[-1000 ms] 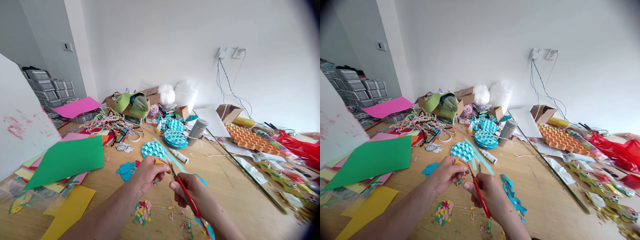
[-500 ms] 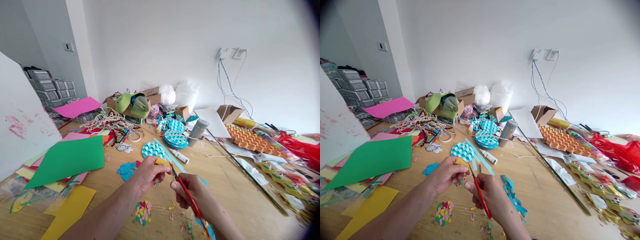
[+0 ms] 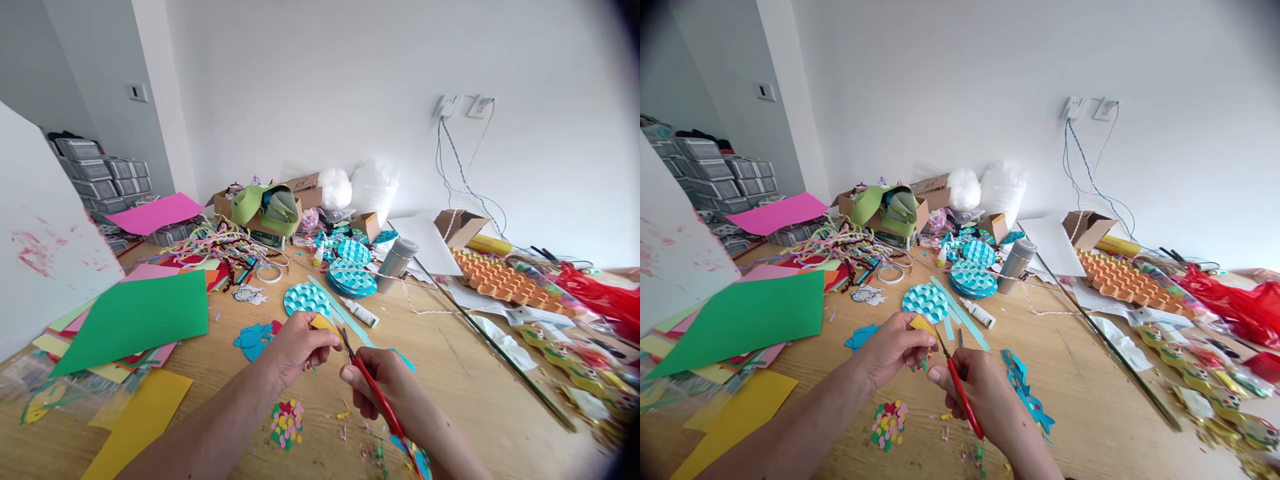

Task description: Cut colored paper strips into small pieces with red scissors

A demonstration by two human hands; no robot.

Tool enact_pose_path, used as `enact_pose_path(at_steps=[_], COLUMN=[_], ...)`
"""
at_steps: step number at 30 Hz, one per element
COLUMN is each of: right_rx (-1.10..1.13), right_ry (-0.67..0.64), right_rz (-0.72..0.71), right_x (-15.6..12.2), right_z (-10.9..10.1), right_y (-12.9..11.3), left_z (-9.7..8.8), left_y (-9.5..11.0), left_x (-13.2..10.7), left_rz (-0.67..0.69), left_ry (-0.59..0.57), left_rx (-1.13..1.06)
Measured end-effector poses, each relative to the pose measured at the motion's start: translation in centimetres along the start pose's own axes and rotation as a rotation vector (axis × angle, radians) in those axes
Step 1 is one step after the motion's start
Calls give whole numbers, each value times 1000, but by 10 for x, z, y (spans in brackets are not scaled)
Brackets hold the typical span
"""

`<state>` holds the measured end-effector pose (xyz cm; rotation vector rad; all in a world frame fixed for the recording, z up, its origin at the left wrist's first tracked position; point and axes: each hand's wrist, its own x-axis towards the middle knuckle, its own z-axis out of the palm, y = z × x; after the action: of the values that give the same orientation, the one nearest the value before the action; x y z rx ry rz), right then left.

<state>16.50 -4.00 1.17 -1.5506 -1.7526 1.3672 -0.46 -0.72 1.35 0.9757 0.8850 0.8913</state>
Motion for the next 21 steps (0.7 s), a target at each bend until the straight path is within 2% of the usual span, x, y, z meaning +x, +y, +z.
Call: enact_pose_path(at_steps=[5,12,21], right_rx=[21,31,37], right_ry=[6,24,24], right_rz=[31,51,38], right_x=[-1,-1,2], right_z=[1,2,2], right_y=[-1,-1,0], left_z=[1,3,3], left_y=[0,-5,-3], left_x=[0,2,2], left_rz=[6,30,15], left_ry=[24,-15,21], left_rx=[-32,-15,-46])
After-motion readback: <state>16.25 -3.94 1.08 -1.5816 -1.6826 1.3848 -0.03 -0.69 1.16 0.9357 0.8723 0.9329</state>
